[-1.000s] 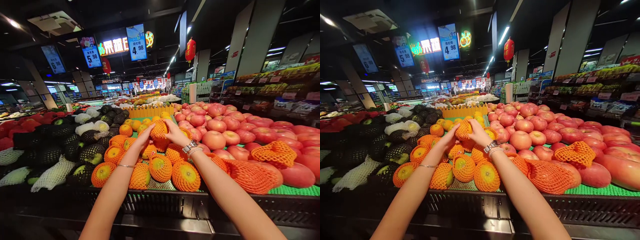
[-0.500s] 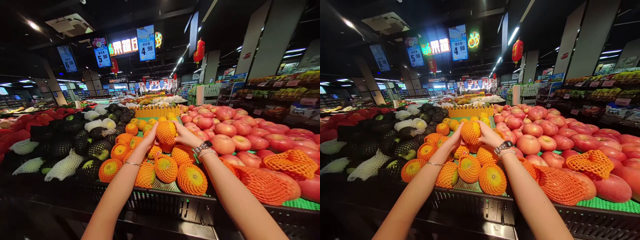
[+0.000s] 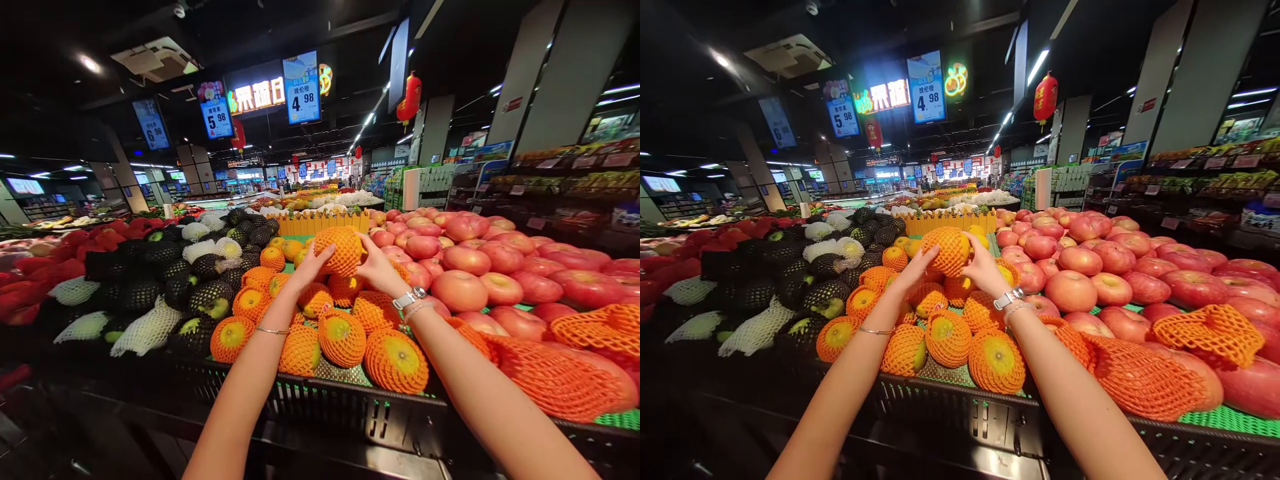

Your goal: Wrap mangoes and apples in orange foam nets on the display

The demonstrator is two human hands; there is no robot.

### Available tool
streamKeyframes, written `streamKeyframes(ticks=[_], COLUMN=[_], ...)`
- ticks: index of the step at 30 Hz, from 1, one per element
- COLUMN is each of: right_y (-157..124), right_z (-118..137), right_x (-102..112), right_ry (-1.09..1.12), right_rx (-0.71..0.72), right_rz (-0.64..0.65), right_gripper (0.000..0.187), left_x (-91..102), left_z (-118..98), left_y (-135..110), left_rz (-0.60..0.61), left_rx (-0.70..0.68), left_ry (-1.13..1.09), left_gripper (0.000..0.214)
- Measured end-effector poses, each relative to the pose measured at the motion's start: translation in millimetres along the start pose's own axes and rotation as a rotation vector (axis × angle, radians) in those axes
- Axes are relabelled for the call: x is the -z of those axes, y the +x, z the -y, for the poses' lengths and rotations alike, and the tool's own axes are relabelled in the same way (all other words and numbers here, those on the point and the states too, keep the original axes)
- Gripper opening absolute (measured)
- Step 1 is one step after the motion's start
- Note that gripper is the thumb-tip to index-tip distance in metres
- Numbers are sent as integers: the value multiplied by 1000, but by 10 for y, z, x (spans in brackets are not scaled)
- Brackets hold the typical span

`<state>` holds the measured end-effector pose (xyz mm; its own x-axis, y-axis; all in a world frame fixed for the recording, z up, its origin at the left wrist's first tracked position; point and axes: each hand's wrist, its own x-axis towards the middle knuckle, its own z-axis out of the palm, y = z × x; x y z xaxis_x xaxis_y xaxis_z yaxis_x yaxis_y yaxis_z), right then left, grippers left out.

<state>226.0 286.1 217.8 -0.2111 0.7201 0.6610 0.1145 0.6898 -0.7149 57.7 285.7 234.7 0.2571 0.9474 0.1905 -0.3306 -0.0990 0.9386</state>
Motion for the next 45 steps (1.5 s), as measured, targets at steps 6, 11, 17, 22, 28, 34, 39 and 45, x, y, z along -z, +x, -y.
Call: streamKeyframes(ticks=[6,11,17,22,28,34,39,45], right_y=[44,69,40,43,103,101,53,24], right_z=[-41,5,8,-74,-116,-93,-80,22], right_x=[53,166,99,105,267,233,154,134], right_ry=[-80,65,-206,-71,57,3,-254,-620], right_rx=[5,-33,56,-42,-132,-40,46,54], right_rz=[-76,-114,-132,-145,-281,-360,-277,-163], right_gripper=[76,46,48,50,42,29,17,17], left_x=[-47,-22,-21,-60,275,846,984,1207], left_z=[-14,-35,23,67,-151,-243,-111,-84], left_y=[-7,28,23,37,147,207,288,517], left_rz=[23,-86,-14,-13,-458,-954,-634,-337], left_rx=[32,86,131,145,-270,-324,-172,210], left_ry=[-121,-250,-254,-86,556,1312,1714,1732], left_gripper=[43,48,45,46,63,81,77,75])
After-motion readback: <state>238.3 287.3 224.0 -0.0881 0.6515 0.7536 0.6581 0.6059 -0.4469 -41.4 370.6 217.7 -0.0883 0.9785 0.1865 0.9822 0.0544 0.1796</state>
